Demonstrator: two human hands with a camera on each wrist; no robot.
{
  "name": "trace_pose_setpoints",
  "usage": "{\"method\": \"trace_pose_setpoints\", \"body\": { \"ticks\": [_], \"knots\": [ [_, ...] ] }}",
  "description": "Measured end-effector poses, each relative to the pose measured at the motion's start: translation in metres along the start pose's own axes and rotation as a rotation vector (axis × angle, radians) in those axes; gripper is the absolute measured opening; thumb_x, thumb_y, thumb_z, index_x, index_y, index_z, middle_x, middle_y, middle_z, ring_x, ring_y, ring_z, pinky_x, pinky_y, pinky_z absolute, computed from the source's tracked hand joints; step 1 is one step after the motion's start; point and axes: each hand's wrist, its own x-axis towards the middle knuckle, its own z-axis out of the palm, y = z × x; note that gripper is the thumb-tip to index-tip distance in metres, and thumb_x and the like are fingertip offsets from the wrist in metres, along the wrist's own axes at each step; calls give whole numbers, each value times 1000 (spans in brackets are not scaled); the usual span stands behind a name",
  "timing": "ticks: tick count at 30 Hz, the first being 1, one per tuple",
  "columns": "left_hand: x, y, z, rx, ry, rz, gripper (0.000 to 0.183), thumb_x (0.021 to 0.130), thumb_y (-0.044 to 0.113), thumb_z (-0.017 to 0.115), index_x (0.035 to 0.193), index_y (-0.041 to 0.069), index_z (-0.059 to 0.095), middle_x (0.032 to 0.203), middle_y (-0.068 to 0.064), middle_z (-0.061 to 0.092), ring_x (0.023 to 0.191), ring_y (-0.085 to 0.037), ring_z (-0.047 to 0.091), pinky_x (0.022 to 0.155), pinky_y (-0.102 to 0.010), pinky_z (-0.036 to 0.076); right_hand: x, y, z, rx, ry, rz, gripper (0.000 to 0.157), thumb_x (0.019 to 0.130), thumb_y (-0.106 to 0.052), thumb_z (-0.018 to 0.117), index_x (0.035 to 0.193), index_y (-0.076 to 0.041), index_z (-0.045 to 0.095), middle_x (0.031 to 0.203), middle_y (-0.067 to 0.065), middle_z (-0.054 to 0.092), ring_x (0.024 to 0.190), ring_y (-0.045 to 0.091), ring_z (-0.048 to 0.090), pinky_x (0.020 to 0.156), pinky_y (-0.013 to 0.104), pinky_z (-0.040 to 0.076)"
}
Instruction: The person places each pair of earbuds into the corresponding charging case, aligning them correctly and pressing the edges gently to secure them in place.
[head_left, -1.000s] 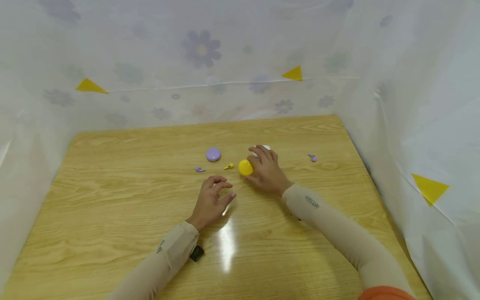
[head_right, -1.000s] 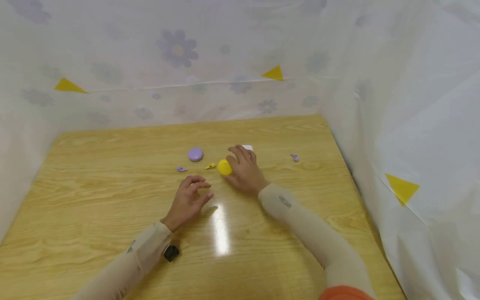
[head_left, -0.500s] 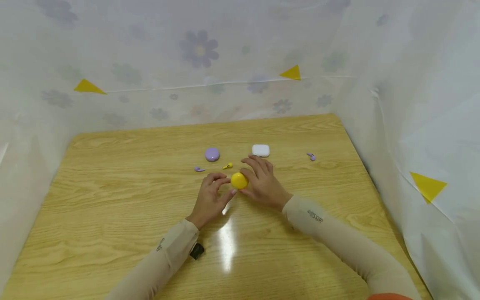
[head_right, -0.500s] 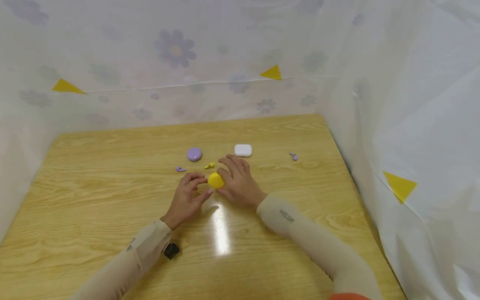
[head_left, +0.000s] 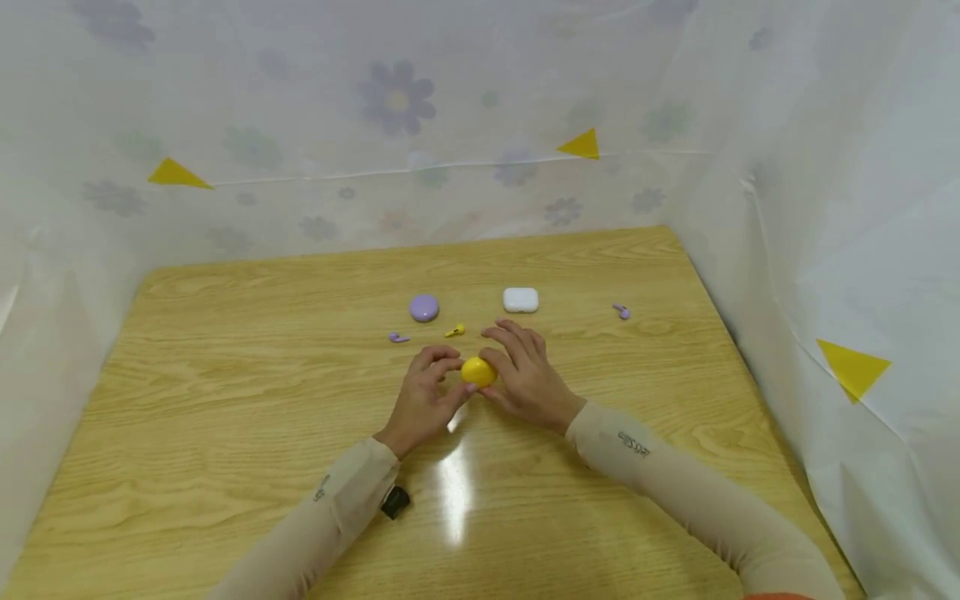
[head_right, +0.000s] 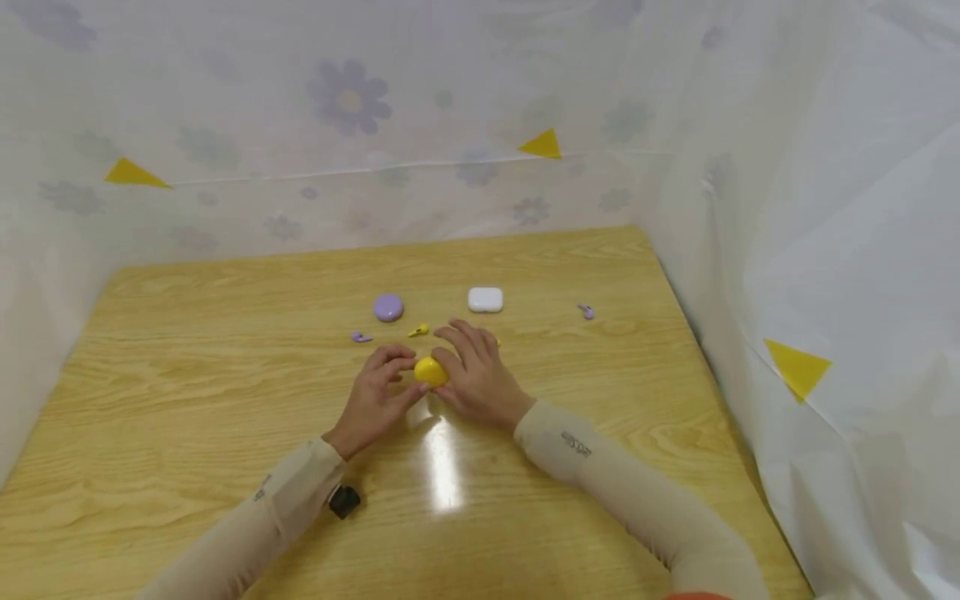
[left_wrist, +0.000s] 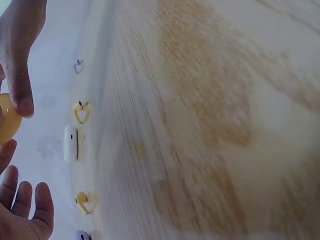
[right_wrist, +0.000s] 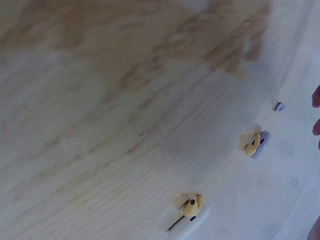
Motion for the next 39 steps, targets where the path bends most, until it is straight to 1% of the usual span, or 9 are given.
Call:
{"method": "trace_pose_setpoints", "body": {
  "ticks": [8, 13, 18, 22, 27, 31, 34, 36, 39],
  "knots": [
    [1, 3, 1, -20, -17, 19, 26, 80, 13, 76, 100, 0, 66, 116, -14, 57, 111, -29, 54, 81, -40, 56, 0, -2, -1, -2, 10, 0, 53, 71, -33, 83, 106, -5, 55, 124, 19, 54, 125, 40, 48, 96, 50, 37],
    [2, 3, 0, -2, -19, 28, 24, 81, 14, 75, 99, 0, 67, 118, -14, 57, 112, -29, 54, 83, -39, 55, 0, -1, -1, 13, 20, -9, 53, 71, -33, 83, 107, -5, 55, 124, 19, 55, 124, 40, 49, 95, 50, 39],
    [3, 3, -1, 22, 6, 40, 24, 80, 14, 77, 96, 0, 67, 117, -13, 58, 112, -29, 53, 86, -39, 51, -3, 6, -6, 113, -28, -22, 51, 77, -26, 77, 117, -3, 54, 130, 21, 52, 124, 39, 48, 98, 52, 41],
    [3, 2, -3, 33, 11, 34, 24, 79, 15, 77, 95, 0, 67, 117, -13, 58, 111, -28, 53, 85, -38, 49, -7, 14, -10, 226, -71, 7, 43, 85, -21, 69, 121, 0, 56, 132, 21, 52, 126, 37, 47, 102, 53, 40],
    [1, 1, -2, 30, 10, 32, 23, 79, 15, 78, 94, 2, 67, 117, -12, 58, 110, -28, 53, 86, -38, 50, -4, 16, -10, 306, -90, 25, 33, 91, -23, 64, 115, -1, 60, 132, 20, 52, 127, 34, 47, 104, 51, 38],
    [0, 0, 0, 21, 11, 57, 23, 78, 14, 78, 95, 2, 68, 116, -13, 58, 110, -29, 54, 90, -42, 48, 0, 13, -9, 331, -118, 20, 26, 88, -19, 67, 107, -3, 61, 129, 18, 54, 125, 33, 49, 105, 50, 39],
    [0, -1, 1, 27, 7, 70, 24, 78, 15, 78, 95, 2, 68, 115, -13, 58, 110, -29, 54, 92, -44, 47, 2, 11, -11, 346, -144, 25, 20, 89, -18, 65, 102, -3, 62, 124, 17, 56, 122, 31, 50, 103, 49, 41],
    [-1, -1, 2, 29, 1, 73, 25, 77, 15, 79, 95, 2, 68, 115, -13, 57, 110, -29, 53, 93, -44, 46, 4, 10, -12, 352, -161, 33, 18, 92, -19, 61, 100, -3, 61, 121, 16, 57, 121, 31, 50, 101, 48, 42],
    [-1, 0, 2, 37, -9, 79, 26, 76, 14, 80, 95, 2, 68, 115, -12, 57, 109, -29, 53, 92, -44, 46, 5, 10, -13, 357, -181, 45, 22, 98, -22, 52, 99, -2, 61, 118, 15, 57, 120, 31, 50, 100, 48, 42]
  ]
}}
